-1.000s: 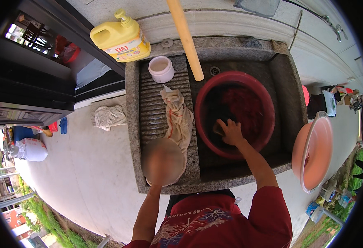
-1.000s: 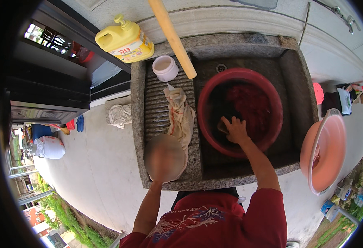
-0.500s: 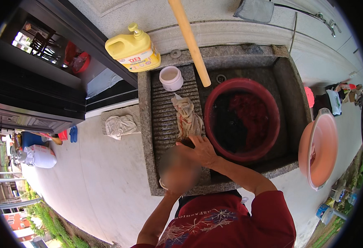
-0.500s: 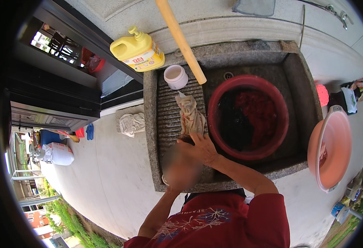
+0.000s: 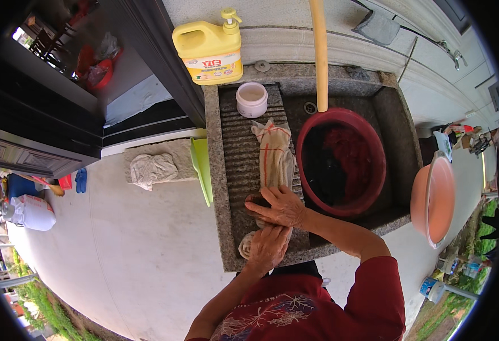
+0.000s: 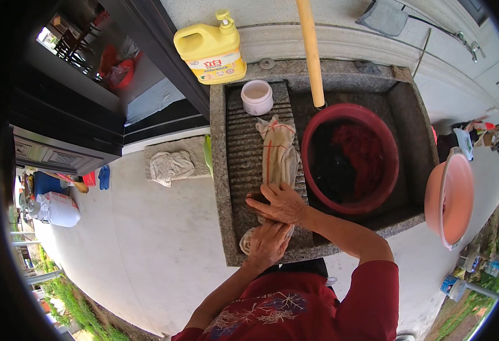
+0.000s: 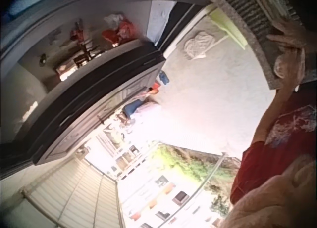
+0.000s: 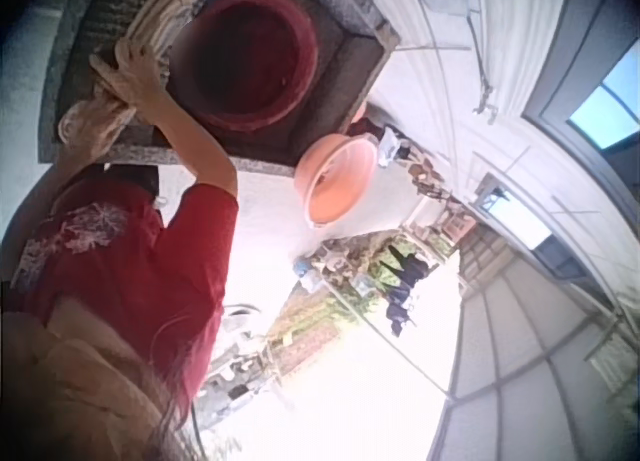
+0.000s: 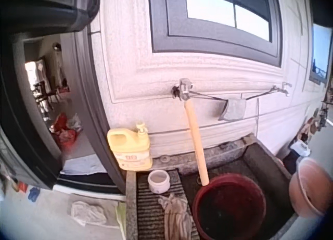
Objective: The person hand-washes a light-colored cloth on a stone washboard, then rinses it in a red basin and wrings it out. They place the cloth in a pink basin and begin washing a maroon cloth in the same manner.
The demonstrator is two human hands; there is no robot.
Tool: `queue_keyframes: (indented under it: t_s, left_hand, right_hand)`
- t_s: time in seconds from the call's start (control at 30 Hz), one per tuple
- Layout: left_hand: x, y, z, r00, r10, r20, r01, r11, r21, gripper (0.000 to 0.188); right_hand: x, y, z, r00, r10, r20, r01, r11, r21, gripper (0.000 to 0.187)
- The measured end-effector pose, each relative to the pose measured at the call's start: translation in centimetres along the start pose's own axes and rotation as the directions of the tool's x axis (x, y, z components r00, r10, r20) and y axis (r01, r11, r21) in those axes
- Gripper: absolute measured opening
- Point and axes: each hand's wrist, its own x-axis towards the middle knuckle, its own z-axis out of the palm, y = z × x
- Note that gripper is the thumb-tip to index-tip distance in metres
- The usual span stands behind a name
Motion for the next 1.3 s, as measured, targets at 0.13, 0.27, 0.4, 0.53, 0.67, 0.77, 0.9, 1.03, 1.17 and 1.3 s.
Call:
queue_keyframes:
  t_s: [0.13, 0.27, 0.4, 0.53, 0.67, 0.77, 0.9, 1.03, 1.17, 1.3]
  left_hand:
    - [0.8, -0.4, 1.7, 0.997, -0.052, -0.057, 0.047, 0.996, -0.079, 0.05]
    - [1.3, -0.6, 1.7, 0.993, -0.098, -0.072, 0.097, 0.995, -0.015, 0.051]
    - [1.0, -0.9, 0.9, 0.99, -0.139, 0.02, 0.139, 0.99, 0.016, 0.047]
    - [0.9, 0.1, 1.6, 0.991, -0.135, 0.014, 0.135, 0.989, -0.059, 0.046]
    - [1.5, -0.1, 2.1, 0.983, -0.159, -0.096, 0.156, 0.987, -0.039, 0.046]
    - [1.2, -0.5, 1.8, 0.986, -0.151, -0.069, 0.152, 0.988, 0.011, 0.05]
    - [0.5, -0.6, 1.6, 0.985, -0.169, 0.045, 0.169, 0.986, 0.013, 0.052]
    - [1.8, 0.4, 2.1, 0.983, -0.159, -0.088, 0.156, 0.987, -0.036, 0.048]
    - [1.9, 0.5, 2.3, 0.978, -0.184, -0.095, 0.187, 0.982, 0.027, 0.045]
    - [1.5, -0.2, 1.9, 0.97, -0.201, -0.137, 0.208, 0.977, 0.041, 0.037]
  right_hand:
    - [5.2, 9.6, 2.3, 0.965, 0.24, -0.111, -0.26, 0.937, -0.235, 0.054]
    - [6.5, 9.9, 2.9, 0.928, 0.309, -0.208, -0.341, 0.929, -0.141, 0.054]
    - [0.8, 0.0, -0.2, 0.988, -0.106, 0.112, 0.102, 0.994, 0.04, 0.057]
    - [4.4, 6.9, 1.9, 0.998, -0.057, 0.003, 0.057, 0.993, -0.104, 0.057]
    - [8.9, 9.5, 3.8, 0.959, 0.264, -0.099, -0.279, 0.939, -0.202, 0.051]
    - [5.7, 5.8, 3.5, 0.98, 0.199, -0.028, -0.198, 0.979, 0.059, 0.055]
    - [-0.3, 0.6, 0.0, 0.989, -0.129, 0.067, 0.118, 0.983, 0.144, 0.066]
    - [4.8, 8.5, 1.6, 1.0, -0.022, -0.007, 0.021, 0.993, -0.114, 0.061]
    - [7.3, 8.7, 3.8, 0.95, 0.285, -0.13, -0.299, 0.948, -0.107, 0.051]
    - [-0.4, 0.5, -0.2, 0.98, 0.192, 0.051, -0.198, 0.948, 0.25, 0.058]
